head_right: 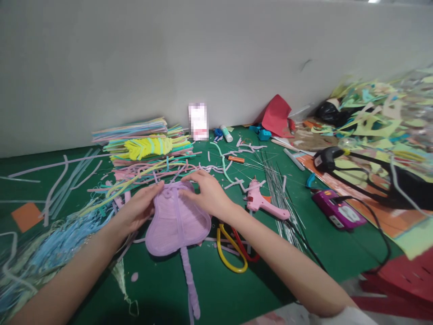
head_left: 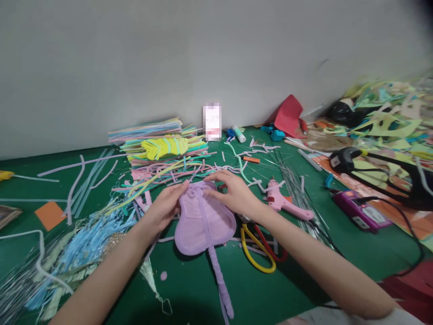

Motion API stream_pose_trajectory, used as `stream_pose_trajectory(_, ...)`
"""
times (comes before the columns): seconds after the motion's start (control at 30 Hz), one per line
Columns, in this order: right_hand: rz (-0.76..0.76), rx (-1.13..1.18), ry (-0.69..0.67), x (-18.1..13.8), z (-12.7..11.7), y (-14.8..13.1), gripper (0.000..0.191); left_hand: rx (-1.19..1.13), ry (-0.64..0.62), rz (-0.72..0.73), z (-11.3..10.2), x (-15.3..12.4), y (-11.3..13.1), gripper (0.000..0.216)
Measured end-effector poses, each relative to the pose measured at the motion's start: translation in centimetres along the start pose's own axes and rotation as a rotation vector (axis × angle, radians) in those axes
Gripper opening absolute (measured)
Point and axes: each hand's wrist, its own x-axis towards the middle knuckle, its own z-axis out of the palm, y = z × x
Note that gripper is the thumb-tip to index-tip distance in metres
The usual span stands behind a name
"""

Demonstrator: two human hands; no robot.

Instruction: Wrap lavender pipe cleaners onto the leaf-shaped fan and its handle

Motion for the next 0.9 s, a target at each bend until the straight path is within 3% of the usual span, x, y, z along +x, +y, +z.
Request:
stream_pose_trajectory(0.13,-0.180,-0.311,0.099,0.1,1.8,0.1,0.016,-0.030,-0.005,0.006,0.0,0.1,-0.2,0.035)
stream_pose_trajectory(0.2,-0.202,-0.433,0.072,0.3,2.0,-0.2,0.012,-0.034,-0.004,0.008,-0.1,0.2,-0.5,0.034)
stream_pose_trajectory(0.27,-0.161,-0.518,0.055,-0.1,1.4,-0.5,0.014,-0.039,0.014,0.018,-0.4,0.5,-0.6,0.033)
stream_pose_trajectory(0.37,-0.012,-0.530,0.172,-2.0,-1.0,-0.7,0.015,-0.074,0.094,0.076,-1.3,0.8,0.3,0.026)
stream_pose_trajectory(0.47,0.100,-0.570,0.156,-4.8,-3.1,-0.5,0.017,-0.142,0.223,0.188,-2.3,0.7,2.6,0.017)
stream_pose_trajectory(0.53,0.065,-0.568,0.196,-6.3,-3.2,-1.0,0.027,-0.186,0.302,0.274,-2.4,0.2,4.4,0.011)
stream_pose_trajectory(0.63,0.044,-0.357,0.146,-7.3,-0.8,-2.7,0.030,-0.230,0.410,0.401,-1.7,-1.1,6.4,0.015)
stream_pose_trajectory(0.73,0.083,-0.372,-0.002,-6.8,2.8,-4.4,0.031,-0.227,0.452,0.510,-0.2,-2.5,7.3,0.020)
stream_pose_trajectory(0.83,0.171,-0.466,0.064,-5.3,4.9,-4.5,0.025,-0.182,0.431,0.595,1.3,-4.1,7.6,0.020)
stream_pose_trajectory(0.9,0.211,-0.368,0.167,-4.5,5.0,-3.9,0.021,-0.123,0.351,0.631,2.2,-5.1,7.8,0.025)
